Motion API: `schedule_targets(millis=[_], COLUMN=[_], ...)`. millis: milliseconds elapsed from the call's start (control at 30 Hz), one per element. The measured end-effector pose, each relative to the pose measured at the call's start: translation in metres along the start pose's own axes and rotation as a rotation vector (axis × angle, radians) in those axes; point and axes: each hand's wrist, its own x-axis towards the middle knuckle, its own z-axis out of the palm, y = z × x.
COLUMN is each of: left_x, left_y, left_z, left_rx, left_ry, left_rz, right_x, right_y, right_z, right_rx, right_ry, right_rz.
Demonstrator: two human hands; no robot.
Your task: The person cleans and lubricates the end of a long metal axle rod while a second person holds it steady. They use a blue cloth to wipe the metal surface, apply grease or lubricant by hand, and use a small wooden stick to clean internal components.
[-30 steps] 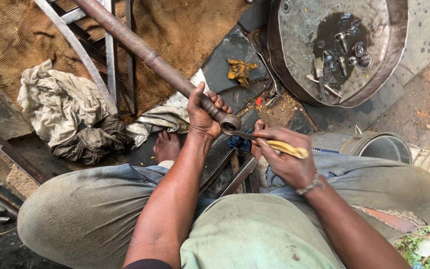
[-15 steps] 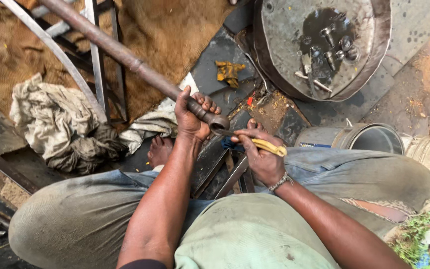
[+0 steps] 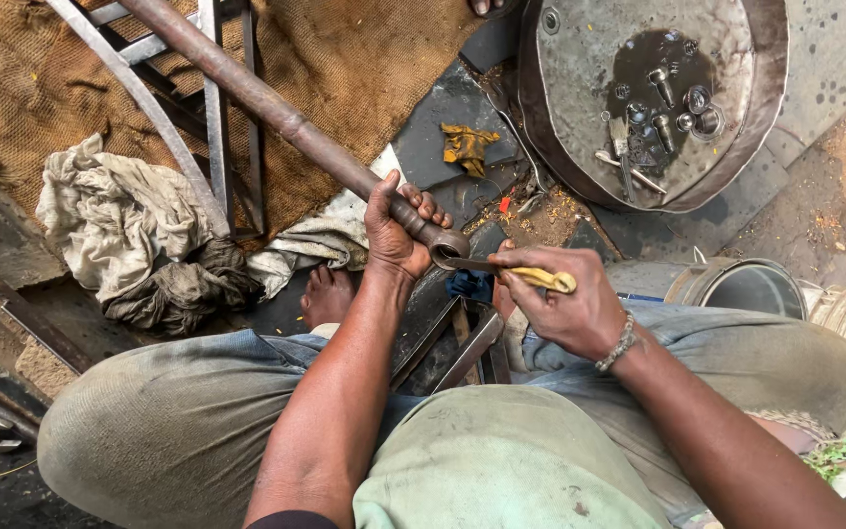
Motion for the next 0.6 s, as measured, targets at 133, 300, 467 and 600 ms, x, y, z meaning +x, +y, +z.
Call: schedule_targets(millis=[133,300,467,600], left_x=[0.000,0.000,0.003,0.005], left_y=[0.000,0.001,0.002,0.000], left_z=[0.002,-0.004,0.003,0.002], left_rx=[0.004,0.013,0.022,0.044], left_ry=[-0.038,-0.060,-0.025,0.023], left_rz=[0.011,0.007,0.005,0.021], right_x=[-0.013,-0.029,-0.030,-0.030], right_y=[0.008,0.021,0.017,0.014], right_z=[0.033,0.067,0.039,-0.001], right_rx=[0.370,0.814,0.536,0.589], right_ry=[0.203,0.302,0.195,0.008], right_rz=[-0.008,0.198,0.192,0.486])
